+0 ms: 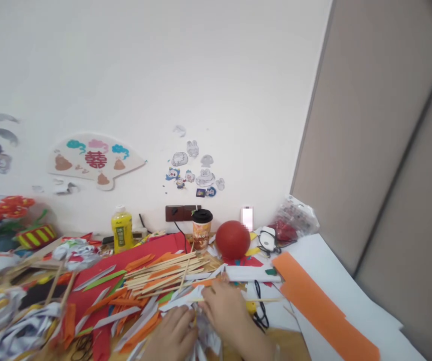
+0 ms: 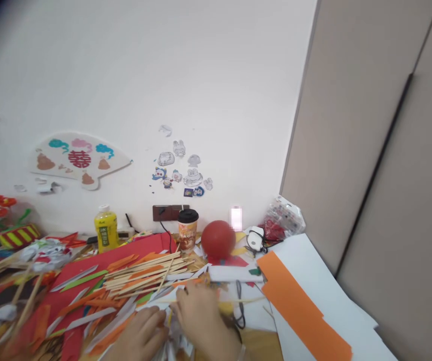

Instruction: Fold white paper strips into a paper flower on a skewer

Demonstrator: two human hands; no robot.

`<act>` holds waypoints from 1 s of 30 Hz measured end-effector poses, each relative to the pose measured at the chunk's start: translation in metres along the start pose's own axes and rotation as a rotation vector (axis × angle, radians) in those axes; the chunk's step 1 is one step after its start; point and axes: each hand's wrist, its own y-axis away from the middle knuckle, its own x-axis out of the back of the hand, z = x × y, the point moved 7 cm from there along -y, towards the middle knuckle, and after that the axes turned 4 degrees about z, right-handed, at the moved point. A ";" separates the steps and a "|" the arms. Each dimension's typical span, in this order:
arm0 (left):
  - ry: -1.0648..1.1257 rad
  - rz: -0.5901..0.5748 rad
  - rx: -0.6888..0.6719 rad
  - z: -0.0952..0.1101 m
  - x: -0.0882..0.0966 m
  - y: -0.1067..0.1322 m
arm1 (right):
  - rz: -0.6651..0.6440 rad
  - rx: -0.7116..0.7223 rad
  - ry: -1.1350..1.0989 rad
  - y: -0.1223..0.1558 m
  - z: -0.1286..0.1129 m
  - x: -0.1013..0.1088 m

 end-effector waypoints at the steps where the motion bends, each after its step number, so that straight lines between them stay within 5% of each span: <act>1: -0.017 0.044 -0.011 0.001 0.003 -0.001 | -0.008 0.055 -0.009 0.008 -0.013 -0.005; 4: 0.020 0.070 -0.015 -0.001 0.004 -0.001 | 0.008 0.132 -0.032 0.022 -0.027 -0.014; 8: 0.147 -0.090 0.183 -0.018 -0.005 0.004 | 0.077 0.189 -0.059 0.030 -0.027 -0.010; 19: 0.162 -0.098 -0.043 -0.001 0.008 -0.001 | 0.179 0.197 -0.116 0.033 -0.026 -0.009; 30: 0.053 -0.165 -0.094 0.004 -0.005 0.004 | 0.061 0.096 -0.312 0.035 -0.015 -0.013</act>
